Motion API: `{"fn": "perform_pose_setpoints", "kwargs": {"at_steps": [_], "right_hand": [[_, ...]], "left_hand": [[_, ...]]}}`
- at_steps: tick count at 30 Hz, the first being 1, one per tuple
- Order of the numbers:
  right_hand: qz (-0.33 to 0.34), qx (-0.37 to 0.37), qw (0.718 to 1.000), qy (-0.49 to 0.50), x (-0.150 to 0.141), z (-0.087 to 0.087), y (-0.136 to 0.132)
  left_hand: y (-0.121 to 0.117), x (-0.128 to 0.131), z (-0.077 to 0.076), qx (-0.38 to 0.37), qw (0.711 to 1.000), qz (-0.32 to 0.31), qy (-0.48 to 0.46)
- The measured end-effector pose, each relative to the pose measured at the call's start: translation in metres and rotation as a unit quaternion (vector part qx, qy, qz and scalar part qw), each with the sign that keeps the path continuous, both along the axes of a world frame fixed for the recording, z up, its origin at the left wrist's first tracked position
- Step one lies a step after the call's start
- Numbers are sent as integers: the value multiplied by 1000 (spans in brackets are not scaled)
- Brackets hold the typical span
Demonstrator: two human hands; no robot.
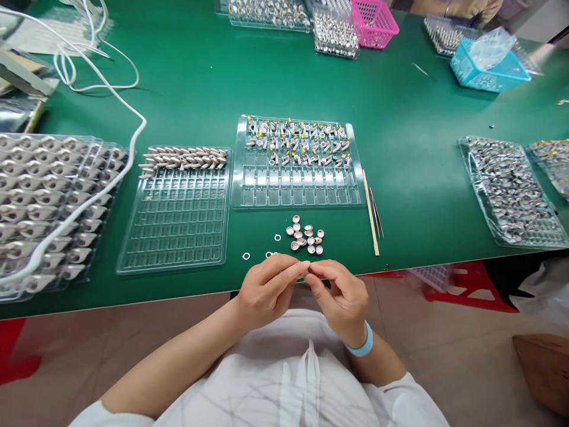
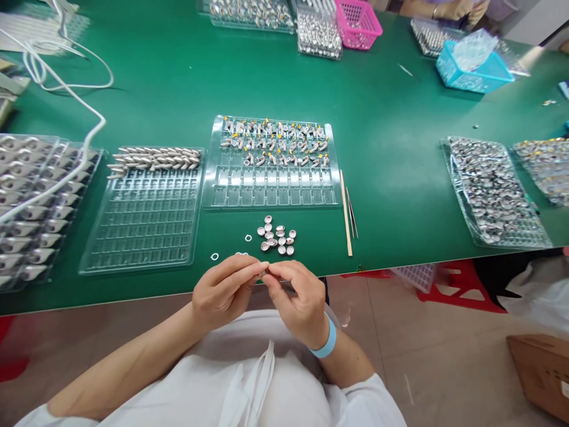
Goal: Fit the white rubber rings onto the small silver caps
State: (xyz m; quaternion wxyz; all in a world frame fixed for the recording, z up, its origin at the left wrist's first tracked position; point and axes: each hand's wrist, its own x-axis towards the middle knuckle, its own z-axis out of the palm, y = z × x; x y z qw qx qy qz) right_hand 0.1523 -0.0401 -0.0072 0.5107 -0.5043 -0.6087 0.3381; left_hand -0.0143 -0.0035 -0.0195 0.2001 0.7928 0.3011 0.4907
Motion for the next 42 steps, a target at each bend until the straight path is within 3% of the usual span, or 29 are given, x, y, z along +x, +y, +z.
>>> {"fn": "perform_pose_setpoints", "kwargs": {"at_steps": [5,11,18,28,42], "right_hand": [[66,-68,995,35,6,4,4],[96,18,990,-102,9,12,13],[87,94,982,-136,14,7,17],[105,107,966,-212,20,4,14],[92,105,970,-199,13,4,11]], "left_hand": [[-2,1,3,-26,1000,-1,-8],[-4,2,2,-20,1000,4,9],[-3,-3,6,-40,997,-8,66],[2,-4,6,17,996,-12,83],[-4,0,-1,32,997,-1,68]]}}
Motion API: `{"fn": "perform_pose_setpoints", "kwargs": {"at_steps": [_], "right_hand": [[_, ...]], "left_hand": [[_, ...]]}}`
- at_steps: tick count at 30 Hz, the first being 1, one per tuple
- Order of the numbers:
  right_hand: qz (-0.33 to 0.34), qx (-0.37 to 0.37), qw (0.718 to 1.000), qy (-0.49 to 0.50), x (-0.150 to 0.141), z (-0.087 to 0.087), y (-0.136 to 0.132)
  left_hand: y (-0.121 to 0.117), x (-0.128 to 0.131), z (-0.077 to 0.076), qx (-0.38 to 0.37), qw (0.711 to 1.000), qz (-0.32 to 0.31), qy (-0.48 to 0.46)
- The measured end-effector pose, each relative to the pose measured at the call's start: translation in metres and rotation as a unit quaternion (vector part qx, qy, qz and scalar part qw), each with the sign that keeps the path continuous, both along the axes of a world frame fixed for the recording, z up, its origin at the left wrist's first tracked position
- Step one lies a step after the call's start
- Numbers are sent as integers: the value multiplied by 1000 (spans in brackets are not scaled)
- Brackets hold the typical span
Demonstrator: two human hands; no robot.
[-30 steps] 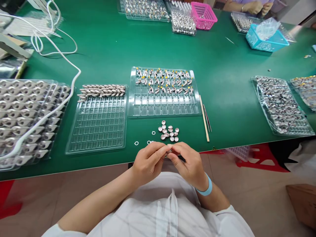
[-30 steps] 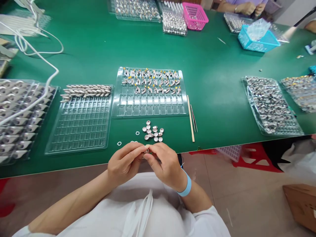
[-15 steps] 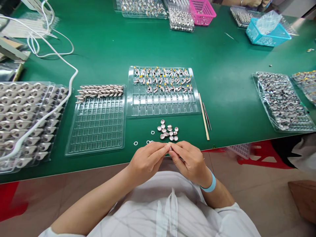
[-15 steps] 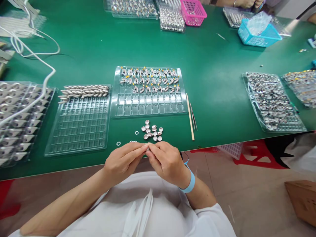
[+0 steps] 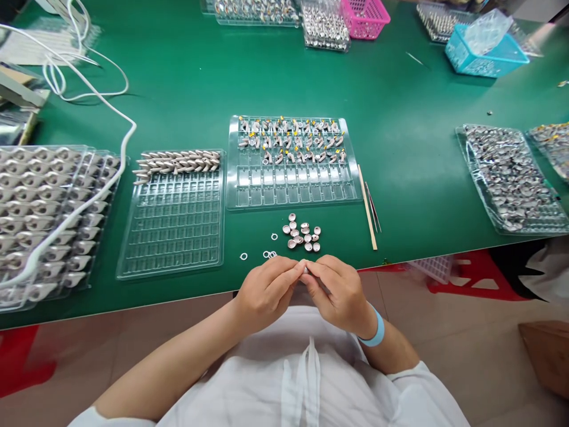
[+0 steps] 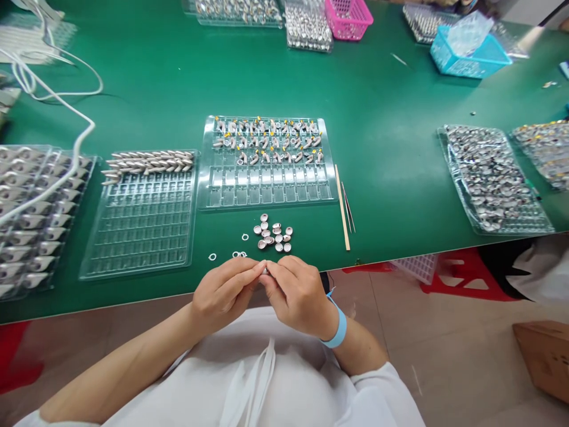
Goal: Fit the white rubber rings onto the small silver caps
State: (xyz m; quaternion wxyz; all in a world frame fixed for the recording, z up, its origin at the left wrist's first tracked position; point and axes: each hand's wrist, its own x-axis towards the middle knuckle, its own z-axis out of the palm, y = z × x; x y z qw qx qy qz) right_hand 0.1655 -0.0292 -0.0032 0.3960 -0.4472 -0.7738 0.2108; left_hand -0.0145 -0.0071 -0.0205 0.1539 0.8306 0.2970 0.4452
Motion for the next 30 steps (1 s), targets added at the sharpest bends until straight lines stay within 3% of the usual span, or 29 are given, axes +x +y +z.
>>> {"fn": "perform_pose_setpoints", "kwargs": {"at_steps": [8,30], "right_hand": [[-17,18,1000,-13,-5,-1,-3],[15,13,996,-84,-5,-10,2]], "left_hand": [[-3,-1,-3,3,1000,4,21],[0,2,-4,44,994,38,96]]}}
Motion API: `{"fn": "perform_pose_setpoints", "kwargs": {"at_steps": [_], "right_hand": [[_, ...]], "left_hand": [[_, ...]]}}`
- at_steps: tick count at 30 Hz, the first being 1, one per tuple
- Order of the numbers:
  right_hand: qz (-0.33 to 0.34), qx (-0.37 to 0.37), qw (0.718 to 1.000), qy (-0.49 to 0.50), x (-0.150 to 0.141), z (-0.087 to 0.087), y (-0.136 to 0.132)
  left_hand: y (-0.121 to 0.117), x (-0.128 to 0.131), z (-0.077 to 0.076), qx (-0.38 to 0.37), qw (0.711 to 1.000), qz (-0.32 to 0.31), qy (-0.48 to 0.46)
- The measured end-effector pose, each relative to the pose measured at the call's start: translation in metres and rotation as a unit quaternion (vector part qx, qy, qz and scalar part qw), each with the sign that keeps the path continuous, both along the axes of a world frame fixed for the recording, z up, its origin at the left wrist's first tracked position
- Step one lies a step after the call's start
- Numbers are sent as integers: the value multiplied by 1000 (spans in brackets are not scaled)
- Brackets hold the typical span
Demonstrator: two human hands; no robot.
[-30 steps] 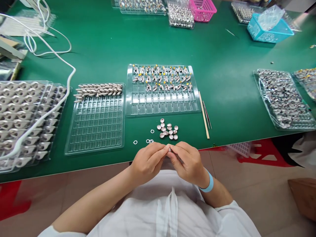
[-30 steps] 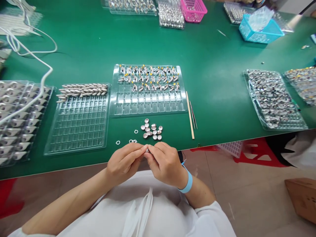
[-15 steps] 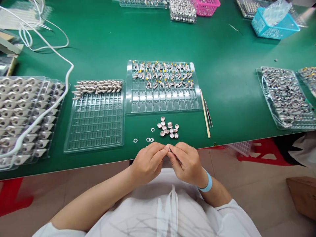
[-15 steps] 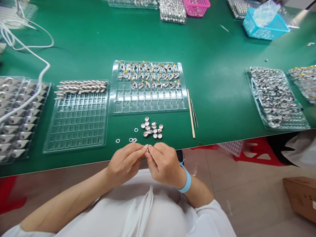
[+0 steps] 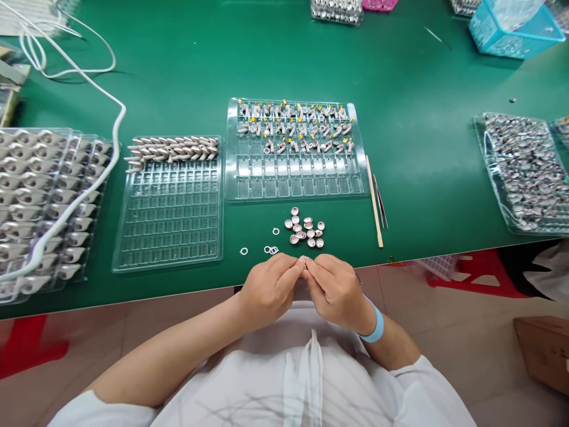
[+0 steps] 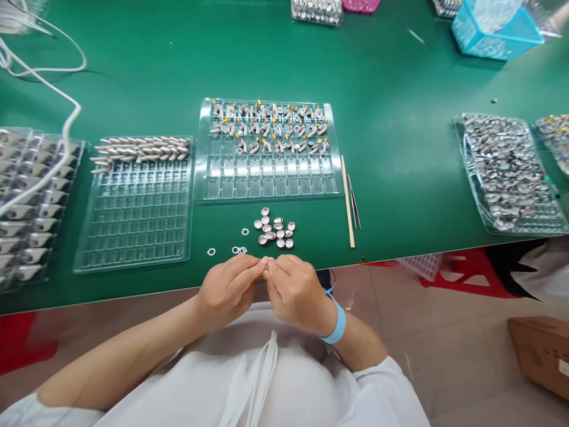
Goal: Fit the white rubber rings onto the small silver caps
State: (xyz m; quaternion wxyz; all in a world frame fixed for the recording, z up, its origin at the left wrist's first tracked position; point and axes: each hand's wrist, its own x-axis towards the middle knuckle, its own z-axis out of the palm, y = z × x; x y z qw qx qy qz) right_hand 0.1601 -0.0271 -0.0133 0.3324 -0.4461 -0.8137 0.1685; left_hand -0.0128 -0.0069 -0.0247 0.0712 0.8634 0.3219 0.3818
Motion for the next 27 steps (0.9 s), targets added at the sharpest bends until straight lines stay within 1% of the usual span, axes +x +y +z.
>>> {"fn": "perform_pose_setpoints", "kwargs": {"at_steps": [3,6,12,14,16,19,21,22,23,24,25,27], "right_hand": [[0,1,1000,-7,0,-3,0],[2,0,1000,7,1,-2,1],[7,-24,997,78,7,4,5],[15,-37,994,98,9,5,6],[12,-44,993,111,11,4,7],[-2,-32,992,120,12,3,5],[-11,-16,992,121,12,3,3],[-17,-7,993,121,11,3,3],[-24,1,992,120,11,4,2],[-30,9,992,119,10,5,1],[-34,18,992,117,10,5,1],[-36,38,993,105,10,5,0]], "left_hand": [[0,0,-2,-9,1000,2,1],[1,1,-2,-16,1000,-1,-8],[6,-4,10,-58,998,-18,-32],[9,-7,14,-89,994,-43,-52],[11,-10,18,-136,985,-75,-76],[13,-13,23,-228,962,-103,-113],[13,-12,25,-310,935,-88,-148],[13,-12,27,-360,915,-71,-169],[13,-11,27,-415,888,-54,-192],[14,-10,28,-471,854,-44,-218],[14,-9,29,-526,814,-41,-244],[15,-6,28,-614,730,-52,-295]]}}
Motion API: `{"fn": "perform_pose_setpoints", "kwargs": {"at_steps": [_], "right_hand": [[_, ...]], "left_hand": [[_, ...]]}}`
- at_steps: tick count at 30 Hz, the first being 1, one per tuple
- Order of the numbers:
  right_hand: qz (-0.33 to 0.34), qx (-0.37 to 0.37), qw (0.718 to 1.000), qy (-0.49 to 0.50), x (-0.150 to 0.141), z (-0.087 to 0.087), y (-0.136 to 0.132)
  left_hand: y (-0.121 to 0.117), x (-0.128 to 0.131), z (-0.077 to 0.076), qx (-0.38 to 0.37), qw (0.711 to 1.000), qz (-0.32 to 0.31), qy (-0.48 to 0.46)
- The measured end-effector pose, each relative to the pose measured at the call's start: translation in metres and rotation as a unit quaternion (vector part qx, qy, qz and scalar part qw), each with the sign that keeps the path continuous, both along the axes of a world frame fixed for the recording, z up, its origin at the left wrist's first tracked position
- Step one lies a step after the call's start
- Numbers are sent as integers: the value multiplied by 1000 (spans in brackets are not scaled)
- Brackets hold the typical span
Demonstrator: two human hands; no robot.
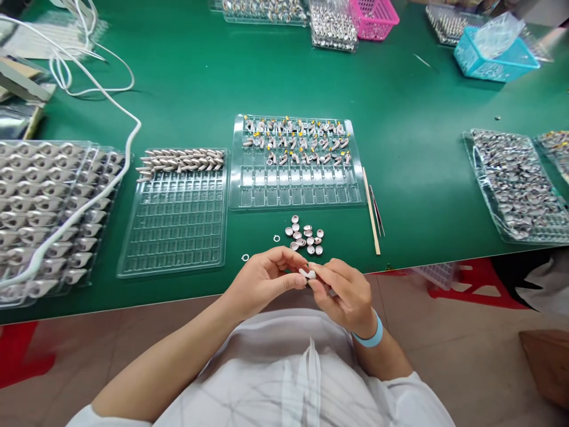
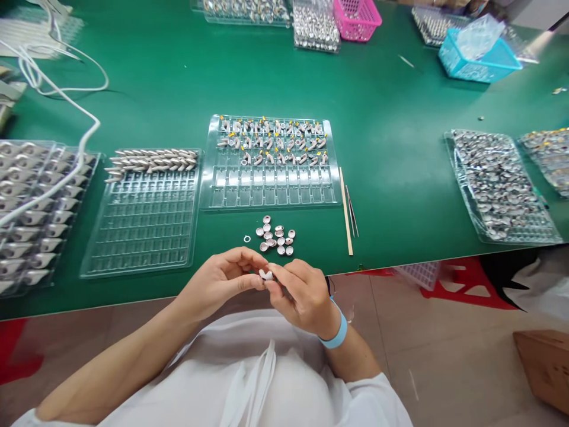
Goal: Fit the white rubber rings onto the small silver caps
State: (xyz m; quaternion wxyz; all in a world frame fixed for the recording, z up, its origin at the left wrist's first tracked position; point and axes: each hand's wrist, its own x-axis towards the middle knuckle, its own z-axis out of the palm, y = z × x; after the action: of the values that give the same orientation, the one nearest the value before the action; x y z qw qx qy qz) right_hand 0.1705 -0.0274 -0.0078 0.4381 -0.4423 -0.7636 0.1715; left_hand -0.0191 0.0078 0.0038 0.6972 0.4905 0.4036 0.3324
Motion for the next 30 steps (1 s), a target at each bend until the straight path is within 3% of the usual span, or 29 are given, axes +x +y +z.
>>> {"fn": "perform_pose_setpoints", "kwargs": {"at_steps": [3,7,11,17,22,30], "right_hand": [[7,23,999,-34,1,-2,-1],[26,39,997,-59,2,-5,-2],[29,49,995,-78,2,-4,-3],[40,51,996,-64,2,-2,-4],[42,23,997,-63,3,-4,-7],[83,-9,996,-12,3,-6,-5]], "left_hand": [[0,2,-2,-113,991,4,-67],[0,4,-6,-171,980,19,-105],[0,4,-5,-190,976,25,-107],[3,0,-2,-171,979,-48,-95],[4,0,3,-145,985,-46,-76],[1,-2,-1,-183,979,-62,-58]]}}
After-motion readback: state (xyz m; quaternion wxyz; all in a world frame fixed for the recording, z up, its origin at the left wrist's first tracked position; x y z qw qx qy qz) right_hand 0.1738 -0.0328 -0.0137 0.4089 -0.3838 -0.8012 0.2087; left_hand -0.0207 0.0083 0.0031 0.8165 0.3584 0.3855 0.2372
